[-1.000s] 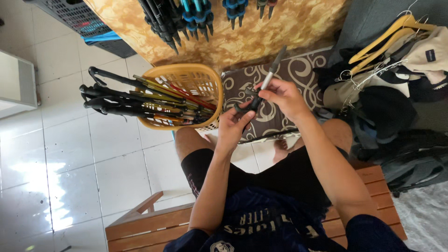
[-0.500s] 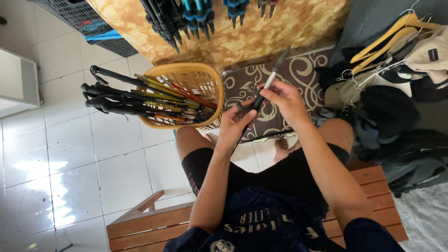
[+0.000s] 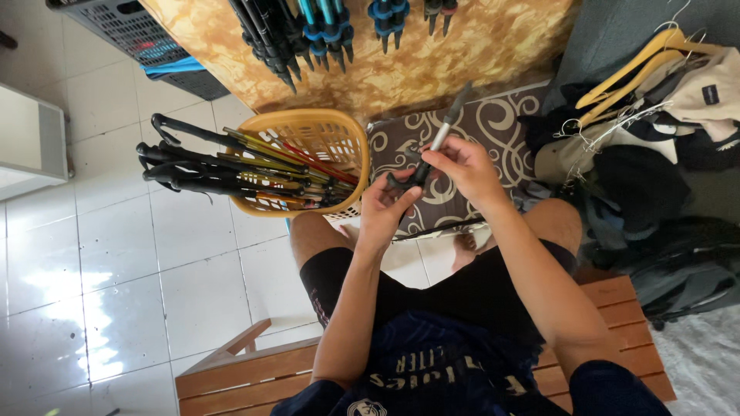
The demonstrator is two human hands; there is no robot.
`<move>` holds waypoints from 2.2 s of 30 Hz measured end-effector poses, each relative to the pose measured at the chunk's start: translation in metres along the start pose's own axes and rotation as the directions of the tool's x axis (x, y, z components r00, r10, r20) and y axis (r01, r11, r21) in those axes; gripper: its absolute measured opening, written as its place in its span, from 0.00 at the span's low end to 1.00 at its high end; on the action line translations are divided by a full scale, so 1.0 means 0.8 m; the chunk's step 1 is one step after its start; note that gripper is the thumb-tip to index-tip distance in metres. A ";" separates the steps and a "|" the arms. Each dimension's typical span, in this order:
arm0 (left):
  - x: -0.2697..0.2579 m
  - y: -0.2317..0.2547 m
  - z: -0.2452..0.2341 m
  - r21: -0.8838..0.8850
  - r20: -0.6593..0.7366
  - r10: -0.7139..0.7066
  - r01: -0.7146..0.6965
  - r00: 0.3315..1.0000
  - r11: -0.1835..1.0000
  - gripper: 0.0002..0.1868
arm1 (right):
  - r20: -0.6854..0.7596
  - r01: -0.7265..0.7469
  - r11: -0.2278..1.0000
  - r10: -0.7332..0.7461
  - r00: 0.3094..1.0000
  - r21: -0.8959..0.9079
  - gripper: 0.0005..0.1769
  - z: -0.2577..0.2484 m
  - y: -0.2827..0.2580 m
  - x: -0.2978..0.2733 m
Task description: The person assembles a trekking pole by connecting its sections and tightening the locking mechanisms. They then attach a wrist strap to the handle and hang the completed pole on a wall display rack.
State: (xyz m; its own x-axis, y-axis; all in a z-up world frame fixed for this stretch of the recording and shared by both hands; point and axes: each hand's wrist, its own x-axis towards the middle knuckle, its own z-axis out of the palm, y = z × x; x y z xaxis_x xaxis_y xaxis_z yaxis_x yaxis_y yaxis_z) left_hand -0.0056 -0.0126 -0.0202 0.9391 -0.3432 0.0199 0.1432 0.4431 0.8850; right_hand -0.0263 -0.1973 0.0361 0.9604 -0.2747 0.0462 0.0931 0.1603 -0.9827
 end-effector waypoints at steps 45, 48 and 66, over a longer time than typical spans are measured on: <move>0.017 0.011 0.001 0.038 -0.063 -0.018 0.021 0.998 0.999 0.21 | 0.406 0.684 0.290 -0.629 0.663 -0.669 0.06 0.013 0.014 -0.042; 0.020 -0.001 -0.011 0.049 -0.061 -0.021 0.024 0.998 0.998 0.20 | 0.419 0.688 0.287 -0.619 0.664 -0.666 0.07 0.018 0.014 -0.042; 0.071 0.055 0.042 -0.139 -0.015 -0.057 0.054 0.998 0.989 0.20 | 0.326 0.631 0.532 -0.558 0.763 -0.565 0.07 0.016 -0.032 0.007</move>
State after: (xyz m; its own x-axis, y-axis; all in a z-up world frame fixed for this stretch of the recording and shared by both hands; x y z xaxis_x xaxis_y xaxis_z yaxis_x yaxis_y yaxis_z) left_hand 0.0434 -0.0404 0.0350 0.9340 -0.3552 -0.0375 0.2359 0.5345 0.8116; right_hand -0.0203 -0.1908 0.0640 0.7662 0.0101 0.6425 0.5073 -0.6232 -0.5952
